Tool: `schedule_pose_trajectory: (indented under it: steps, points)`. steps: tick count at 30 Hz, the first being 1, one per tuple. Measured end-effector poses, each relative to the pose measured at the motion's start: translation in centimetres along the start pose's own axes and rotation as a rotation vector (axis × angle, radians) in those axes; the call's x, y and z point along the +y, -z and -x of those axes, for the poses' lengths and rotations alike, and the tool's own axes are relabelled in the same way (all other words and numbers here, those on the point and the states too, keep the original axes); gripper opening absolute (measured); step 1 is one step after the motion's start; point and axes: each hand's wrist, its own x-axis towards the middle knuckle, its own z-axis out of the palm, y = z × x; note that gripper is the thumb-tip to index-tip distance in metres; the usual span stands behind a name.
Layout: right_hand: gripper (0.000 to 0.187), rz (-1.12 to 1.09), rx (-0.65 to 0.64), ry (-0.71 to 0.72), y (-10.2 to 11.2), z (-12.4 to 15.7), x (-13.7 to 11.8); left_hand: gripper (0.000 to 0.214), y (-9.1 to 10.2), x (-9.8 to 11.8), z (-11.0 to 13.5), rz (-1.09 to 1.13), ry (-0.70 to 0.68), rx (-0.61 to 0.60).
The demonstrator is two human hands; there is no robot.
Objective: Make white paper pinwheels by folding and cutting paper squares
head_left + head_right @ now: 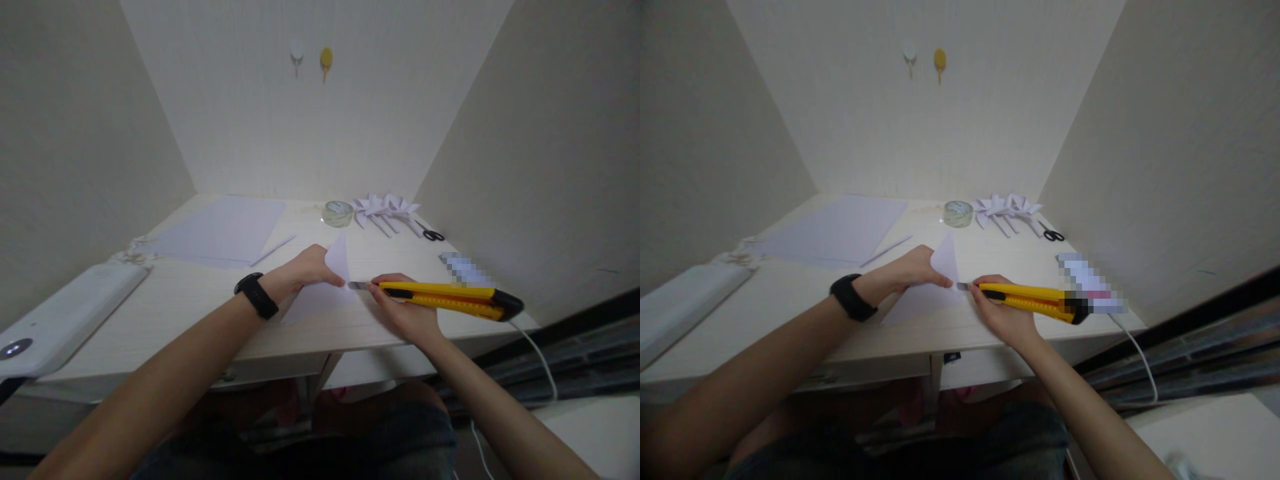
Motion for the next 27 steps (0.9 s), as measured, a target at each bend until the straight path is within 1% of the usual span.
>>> schedule_pose_trajectory:
  steps: [6, 8, 9, 11, 14, 16, 18, 20, 21, 23, 25, 27]
  points:
    - [0.027, 0.083, 0.004, 0.007, 0.3, 0.2, -0.2, 0.033, 0.2, -0.7, -0.3, 0.090, -0.028, -0.029]
    - [0.026, 0.097, 0.026, 0.010, 0.4, 0.3, -0.4, 0.032, 0.3, -0.8, -0.3, 0.098, -0.038, -0.023]
    - [0.026, 0.093, 0.056, 0.008, 0.5, 0.4, -0.5, 0.031, 0.3, -0.7, -0.3, 0.100, -0.043, -0.015]
    - [0.026, 0.060, 0.156, -0.004, 0.7, 0.5, -0.6, 0.029, 0.4, -0.5, -0.2, 0.119, -0.062, 0.002]
    - [0.028, -0.024, 0.309, -0.053, 1.0, 0.4, -0.2, 0.028, 0.3, 0.0, 0.0, 0.213, -0.086, 0.022]
    - [0.029, -0.088, 0.364, -0.103, 1.0, 0.2, 0.2, 0.028, 0.3, 0.1, 0.1, 0.301, -0.091, 0.023]
    - [0.029, -0.145, 0.392, -0.146, 1.0, 0.1, 0.6, 0.029, 0.1, 0.2, 0.1, 0.365, -0.096, 0.018]
    - [0.028, -0.232, 0.392, -0.160, 0.8, -0.1, 0.6, 0.028, 0.0, 0.1, 0.1, 0.371, -0.099, 0.030]
    - [0.028, -0.314, 0.380, -0.162, 0.7, -0.2, 0.4, 0.027, -0.1, 0.1, 0.0, 0.356, -0.100, 0.045]
    - [0.026, -0.555, 0.331, -0.186, 0.4, -0.3, -0.2, 0.025, -0.2, 0.1, -0.1, 0.306, -0.109, 0.083]
    - [0.026, -0.796, 0.267, -0.265, 0.2, -0.6, -1.1, 0.024, -0.4, 0.0, -0.2, 0.262, -0.136, 0.110]
    - [0.027, -0.930, 0.207, -0.380, 0.1, -1.0, -1.9, 0.025, -0.4, -0.1, -0.3, 0.248, -0.168, 0.122]
